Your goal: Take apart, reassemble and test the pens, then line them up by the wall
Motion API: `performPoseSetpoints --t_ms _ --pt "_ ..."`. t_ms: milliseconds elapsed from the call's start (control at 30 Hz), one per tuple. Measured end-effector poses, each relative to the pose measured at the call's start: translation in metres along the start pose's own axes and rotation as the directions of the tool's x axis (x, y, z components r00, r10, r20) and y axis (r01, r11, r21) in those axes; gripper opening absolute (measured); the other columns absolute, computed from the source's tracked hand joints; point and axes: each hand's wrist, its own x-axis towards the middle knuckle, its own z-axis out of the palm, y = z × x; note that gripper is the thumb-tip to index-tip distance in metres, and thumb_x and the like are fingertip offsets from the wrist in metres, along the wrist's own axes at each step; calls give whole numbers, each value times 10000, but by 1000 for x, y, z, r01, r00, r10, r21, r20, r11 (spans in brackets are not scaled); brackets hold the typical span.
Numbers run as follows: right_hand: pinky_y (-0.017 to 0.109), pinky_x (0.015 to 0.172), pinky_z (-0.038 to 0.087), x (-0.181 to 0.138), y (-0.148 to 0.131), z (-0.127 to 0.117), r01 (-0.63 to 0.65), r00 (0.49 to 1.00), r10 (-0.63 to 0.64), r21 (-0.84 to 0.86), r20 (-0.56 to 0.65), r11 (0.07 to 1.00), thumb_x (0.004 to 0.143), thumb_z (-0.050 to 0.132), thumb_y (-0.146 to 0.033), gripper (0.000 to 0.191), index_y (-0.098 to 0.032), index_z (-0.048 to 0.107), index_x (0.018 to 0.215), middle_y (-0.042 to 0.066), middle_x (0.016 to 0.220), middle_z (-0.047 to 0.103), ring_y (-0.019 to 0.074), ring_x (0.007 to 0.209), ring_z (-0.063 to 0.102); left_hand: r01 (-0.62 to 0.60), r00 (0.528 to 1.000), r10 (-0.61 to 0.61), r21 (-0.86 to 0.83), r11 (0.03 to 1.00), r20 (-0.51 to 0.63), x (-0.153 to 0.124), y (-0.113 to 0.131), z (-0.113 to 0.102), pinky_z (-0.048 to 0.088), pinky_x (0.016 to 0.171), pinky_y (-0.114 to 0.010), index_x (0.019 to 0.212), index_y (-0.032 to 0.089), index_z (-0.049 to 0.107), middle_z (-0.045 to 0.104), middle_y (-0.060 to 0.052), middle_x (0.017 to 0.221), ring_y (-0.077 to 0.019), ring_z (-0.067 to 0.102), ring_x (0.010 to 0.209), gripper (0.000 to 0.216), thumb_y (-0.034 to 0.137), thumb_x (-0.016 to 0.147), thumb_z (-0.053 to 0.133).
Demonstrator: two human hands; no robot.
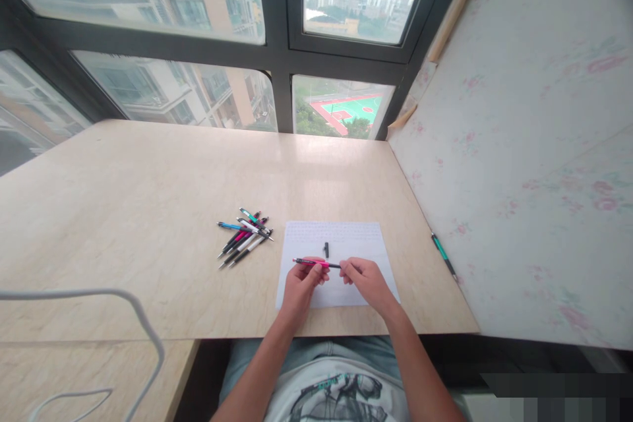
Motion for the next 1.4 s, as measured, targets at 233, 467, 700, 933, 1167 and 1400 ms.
performPoseSetpoints --t_ms 233,467,700,933,1167,1400 --pt "263 626 476 -5 -6 5 168 975 -175 -65 -136 984 842 603 -339 172 -199 687 789 42 797 705 171 715 625 -10 999 10 -3 1000 -32 0 0 -2 442 566 -250 839 129 707 697 -62 702 -138 591 592 256 354 727 753" --pt "252 606 467 -4 -9 5 128 987 -134 -76 -85 989 903 524 -360 235 -190 673 840 42 780 703 169 724 644 -23 999 23 -3 1000 -23 2 -1 -3 447 584 -251 818 133 701 695 -57 698 -135 592 597 246 361 737 747" --pt "263 628 464 -5 -11 -1 161 980 -171 -100 -105 982 865 583 -320 185 -201 667 751 30 770 699 171 724 629 -48 998 52 97 994 -44 2 -3 -4 449 580 -272 785 137 706 707 -69 683 -154 603 587 267 395 730 746" --pt "254 608 484 -5 -9 0 230 962 -233 -39 -141 972 820 622 -267 72 -206 662 819 37 825 668 170 778 622 -69 997 66 98 993 32 1 -1 -5 460 603 -281 833 137 698 711 -75 720 -163 610 621 237 362 763 722" --pt "250 608 495 -5 -8 0 249 962 -247 0 -114 969 815 630 -273 73 -210 659 840 40 851 652 173 808 620 -42 995 38 50 998 92 -1 -1 -5 467 628 -286 929 131 691 709 -69 740 -168 622 654 249 311 761 728" --pt "264 630 480 -7 -8 -1 94 994 -94 -4 -50 996 921 491 -359 304 -185 662 739 30 718 674 166 708 633 -28 997 24 62 998 73 1 -3 -6 457 619 -275 892 134 701 715 -70 728 -163 622 645 225 312 758 733"
